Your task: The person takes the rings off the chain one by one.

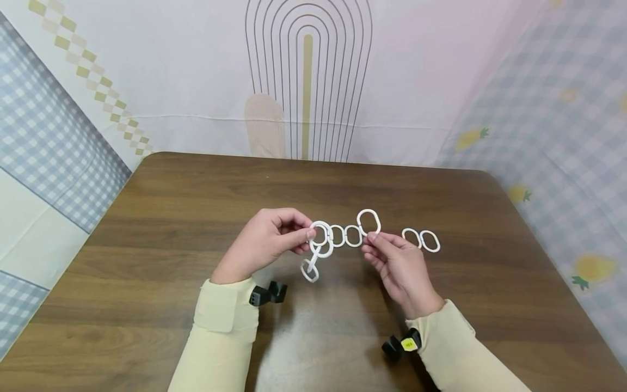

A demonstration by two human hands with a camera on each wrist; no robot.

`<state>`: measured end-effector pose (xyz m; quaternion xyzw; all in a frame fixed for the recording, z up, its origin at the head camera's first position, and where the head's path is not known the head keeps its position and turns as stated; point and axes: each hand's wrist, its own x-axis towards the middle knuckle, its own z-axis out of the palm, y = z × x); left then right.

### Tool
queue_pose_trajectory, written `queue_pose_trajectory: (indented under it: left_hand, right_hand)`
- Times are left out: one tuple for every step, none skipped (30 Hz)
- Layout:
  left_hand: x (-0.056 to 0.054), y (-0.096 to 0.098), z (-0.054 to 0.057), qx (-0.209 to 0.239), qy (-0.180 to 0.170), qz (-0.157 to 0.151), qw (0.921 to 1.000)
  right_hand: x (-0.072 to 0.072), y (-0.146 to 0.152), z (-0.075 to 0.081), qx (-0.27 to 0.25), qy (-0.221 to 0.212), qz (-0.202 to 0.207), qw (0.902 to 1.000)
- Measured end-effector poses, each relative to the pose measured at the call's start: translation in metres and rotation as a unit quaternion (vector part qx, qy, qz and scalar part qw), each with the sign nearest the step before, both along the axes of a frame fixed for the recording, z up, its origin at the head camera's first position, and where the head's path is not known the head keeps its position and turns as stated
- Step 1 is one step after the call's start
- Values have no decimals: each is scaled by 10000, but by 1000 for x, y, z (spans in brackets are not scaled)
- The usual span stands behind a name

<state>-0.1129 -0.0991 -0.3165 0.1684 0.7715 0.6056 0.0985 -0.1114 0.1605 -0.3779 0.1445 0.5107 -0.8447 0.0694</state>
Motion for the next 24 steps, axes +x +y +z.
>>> queue_pose_trajectory:
  left_hand:
    - [0,0,0,-19,13,1,10000]
    - [0,0,0,-33,26,1,10000]
    - [-1,0,0,-49,37,6,10000]
    - [-1,0,0,-56,42,9,10000]
    - [-1,0,0,-73,45,13,10000]
    - [-1,0,0,-79,47,15,10000]
    - [-1,0,0,-77,42,16,10000]
    - [-1,0,0,-72,37,16,10000]
    - [0,0,0,-66,29,15,10000]
    - [0,0,0,-56,23,12,10000]
    - [0,0,0,-46,17,11,10000]
    - [0,0,0,-37,16,8,10000]
    - [-1,0,0,-35,20,4,10000]
    - [-1,0,0,-36,24,3,10000]
    - [-1,0,0,-38,30,1,10000]
    - [-1,0,0,-42,34,-1,10000]
    - [-1,1,0,-52,44,-7,10000]
    - [-1,1,0,-64,52,-14,10000]
    - [-1,0,-1,-74,57,-17,10000]
    - [-1,0,-1,-85,63,-16,9999]
    - [-1,0,-1,-95,71,-15,9999]
    - [-1,0,-1,-103,77,-17,9999]
    - [-1,0,-1,-114,85,-16,9999]
    - [-1,0,-1,-122,90,-10,9999]
  right_hand:
    - [-1,-1,-1,-73,-87,-36,9999]
    - [-2,-1,-3,-151,-166,-61,9997]
    - [-3,-2,-4,-228,-237,-98,9994]
    - [-5,-2,-6,-297,-298,-134,9990]
    - [-6,-3,-7,-347,-351,-162,9987]
    - [-7,-4,-8,-394,-406,-182,9982]
    - [-7,-4,-9,-439,-452,-188,9978]
    - [-8,-4,-11,-479,-494,-201,9974]
    - [-9,-4,-12,-509,-537,-208,9970]
    - [-10,-4,-13,-533,-577,-206,9967]
    - [-10,-4,-14,-540,-613,-197,9965]
    - [-11,-4,-14,-552,-639,-189,9962]
    - [-11,-4,-15,-557,-662,-190,9961]
    - [-12,-4,-16,-561,-677,-195,9959]
    - [-13,-4,-17,-558,-693,-207,9958]
    - [-13,-4,-18,-558,-709,-233,9956]
    - [-13,-4,-19,-556,-721,-261,9955]
    - [-14,-4,-20,-555,-729,-297,9954]
    - [-14,-4,-21,-558,-747,-332,9951]
    - [-15,-5,-22,-557,-762,-368,9949]
    - [-16,-5,-23,-545,-772,-402,9947]
    - [-16,-5,-24,-531,-780,-424,9946]
    - [-17,-5,-24,-516,-782,-443,9946]
    - [-17,-5,-25,-501,-781,-461,9946]
